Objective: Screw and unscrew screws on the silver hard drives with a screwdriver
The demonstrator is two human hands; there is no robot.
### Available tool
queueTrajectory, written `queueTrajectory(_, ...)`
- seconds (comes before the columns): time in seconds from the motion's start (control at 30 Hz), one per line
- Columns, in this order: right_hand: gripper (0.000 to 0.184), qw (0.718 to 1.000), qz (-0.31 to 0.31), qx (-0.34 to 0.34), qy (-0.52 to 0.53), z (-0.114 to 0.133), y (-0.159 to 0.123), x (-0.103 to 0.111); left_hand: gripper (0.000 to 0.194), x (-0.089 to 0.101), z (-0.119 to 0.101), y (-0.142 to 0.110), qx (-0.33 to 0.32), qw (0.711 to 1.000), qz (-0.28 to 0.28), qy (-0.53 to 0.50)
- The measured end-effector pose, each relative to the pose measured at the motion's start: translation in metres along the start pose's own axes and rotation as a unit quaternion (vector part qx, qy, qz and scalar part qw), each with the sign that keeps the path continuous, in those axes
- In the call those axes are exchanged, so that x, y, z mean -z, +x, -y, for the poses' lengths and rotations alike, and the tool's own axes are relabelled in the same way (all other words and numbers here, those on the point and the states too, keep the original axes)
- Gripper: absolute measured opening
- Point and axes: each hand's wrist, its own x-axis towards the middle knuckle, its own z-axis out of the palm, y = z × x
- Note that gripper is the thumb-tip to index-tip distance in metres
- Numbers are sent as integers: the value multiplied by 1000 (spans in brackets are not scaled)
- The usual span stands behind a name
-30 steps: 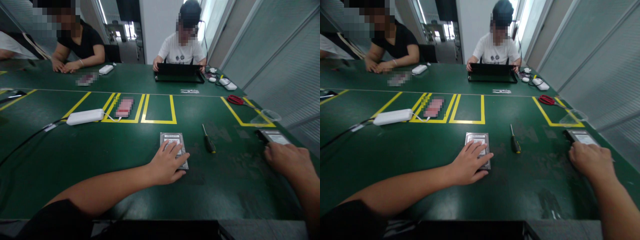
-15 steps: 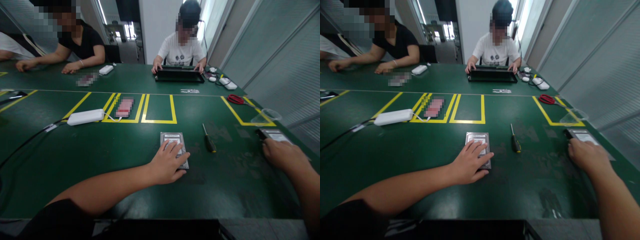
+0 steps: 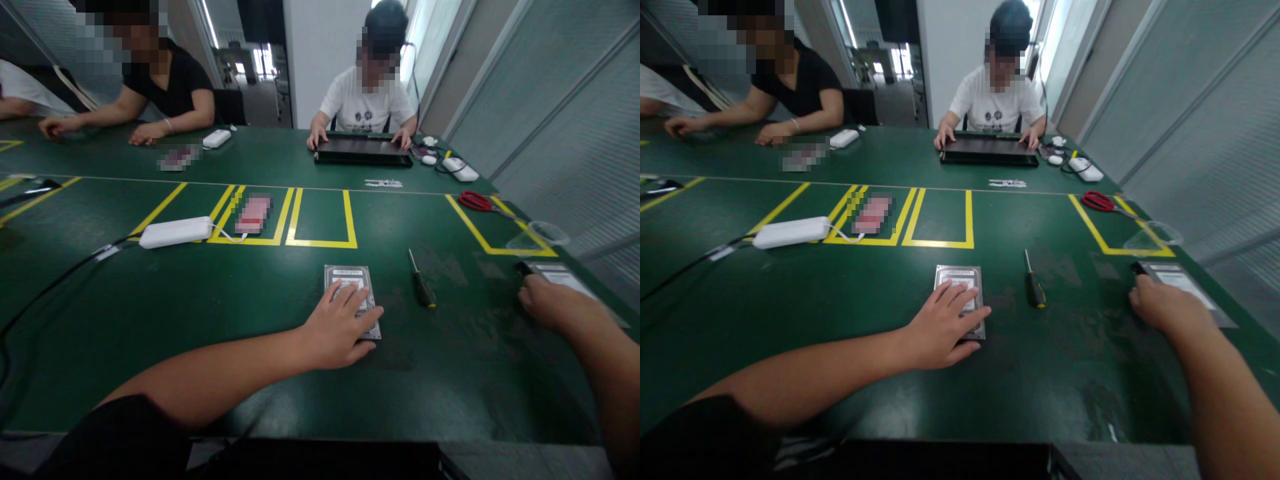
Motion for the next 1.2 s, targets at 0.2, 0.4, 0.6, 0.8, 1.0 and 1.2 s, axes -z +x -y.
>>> queueTrajectory(0.2,38,1000,-6,20,1,-10,13,-7,61,0,0,0,3,1000,-2,0)
queueTrajectory(0.4,30,1000,3,24,1,-12,27,3,61,-1,1,0,0,1000,-3,-3)
queueTrajectory(0.6,31,995,-50,89,21,31,0,47,61,-1,1,0,-2,1000,3,-4)
queueTrajectory(0.8,20,936,-159,253,186,120,-75,116,61,1,1,0,-1,1000,1,-18)
queueTrajectory(1.0,19,847,-172,313,393,192,-120,128,45,4,6,0,49,981,-84,-168)
queueTrajectory(1.2,20,755,-90,336,556,234,-136,105,25,7,18,7,119,935,-218,-254)
